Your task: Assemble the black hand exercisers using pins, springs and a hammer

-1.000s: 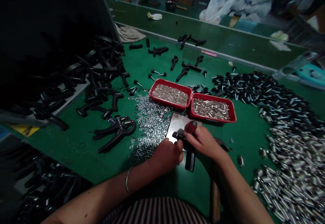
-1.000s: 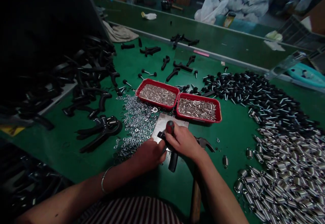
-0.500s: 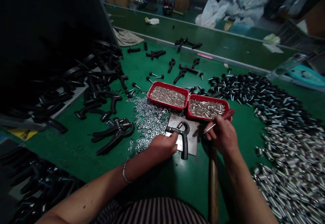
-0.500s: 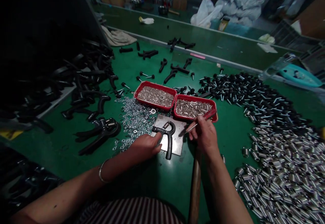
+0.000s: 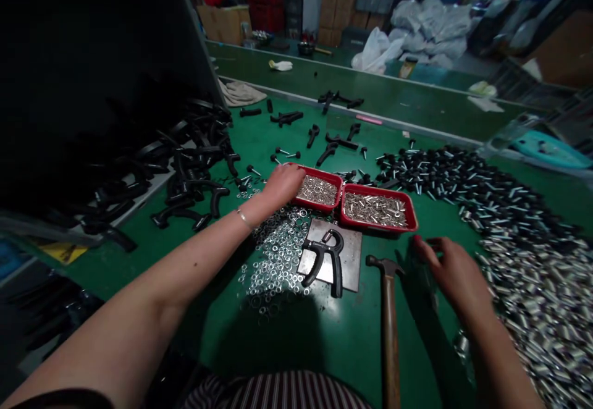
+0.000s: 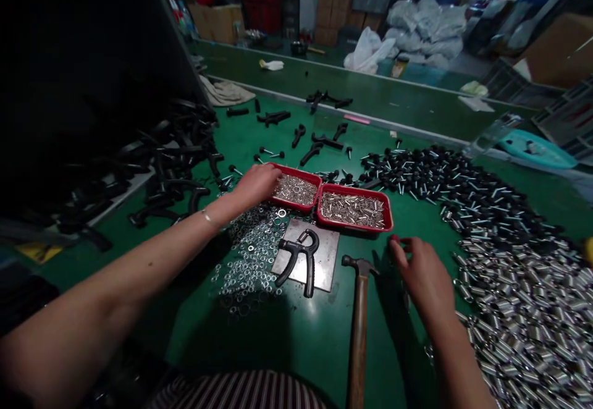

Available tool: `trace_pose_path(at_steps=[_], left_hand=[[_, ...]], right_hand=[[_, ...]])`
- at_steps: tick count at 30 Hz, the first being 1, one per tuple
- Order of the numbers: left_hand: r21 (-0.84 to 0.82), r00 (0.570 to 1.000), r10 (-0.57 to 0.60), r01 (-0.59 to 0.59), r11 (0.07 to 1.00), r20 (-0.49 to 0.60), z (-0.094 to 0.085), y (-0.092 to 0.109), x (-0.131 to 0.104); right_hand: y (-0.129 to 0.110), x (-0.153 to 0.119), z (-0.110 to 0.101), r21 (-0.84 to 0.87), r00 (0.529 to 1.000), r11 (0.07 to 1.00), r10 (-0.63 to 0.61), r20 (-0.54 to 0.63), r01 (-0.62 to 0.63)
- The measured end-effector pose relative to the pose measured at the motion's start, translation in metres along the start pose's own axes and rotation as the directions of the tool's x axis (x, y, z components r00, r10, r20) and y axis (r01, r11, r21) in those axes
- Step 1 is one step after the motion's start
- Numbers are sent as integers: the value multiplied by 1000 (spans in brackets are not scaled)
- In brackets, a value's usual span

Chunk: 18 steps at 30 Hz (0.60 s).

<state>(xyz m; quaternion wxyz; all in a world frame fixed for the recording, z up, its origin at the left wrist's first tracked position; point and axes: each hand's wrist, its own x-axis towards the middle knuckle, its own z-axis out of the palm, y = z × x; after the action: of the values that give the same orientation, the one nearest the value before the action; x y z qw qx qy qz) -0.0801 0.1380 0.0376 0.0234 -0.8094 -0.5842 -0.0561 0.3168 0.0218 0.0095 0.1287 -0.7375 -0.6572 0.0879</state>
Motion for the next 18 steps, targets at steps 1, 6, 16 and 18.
trace_pose_path(at_steps=[1, 6, 16, 18], left_hand=[[29, 999, -11, 10, 1000, 47, 4, -6, 14], [45, 995, -37, 33, 998, 96, 26, -19, 29], [-393, 980, 169, -195, 898, -100, 11, 46, -62], [-432, 972, 232, -224, 874, -36, 17, 62, -84]], right_hand=[[-12, -5, 1, 82, 999, 996, -37, 33, 34], [-60, -35, 22, 427, 959, 893, -232, 161, 144], [-66, -79, 22, 549, 976, 836, -107, 189, -15], [-55, -94, 24, 529, 978, 844, -29, 207, -87]])
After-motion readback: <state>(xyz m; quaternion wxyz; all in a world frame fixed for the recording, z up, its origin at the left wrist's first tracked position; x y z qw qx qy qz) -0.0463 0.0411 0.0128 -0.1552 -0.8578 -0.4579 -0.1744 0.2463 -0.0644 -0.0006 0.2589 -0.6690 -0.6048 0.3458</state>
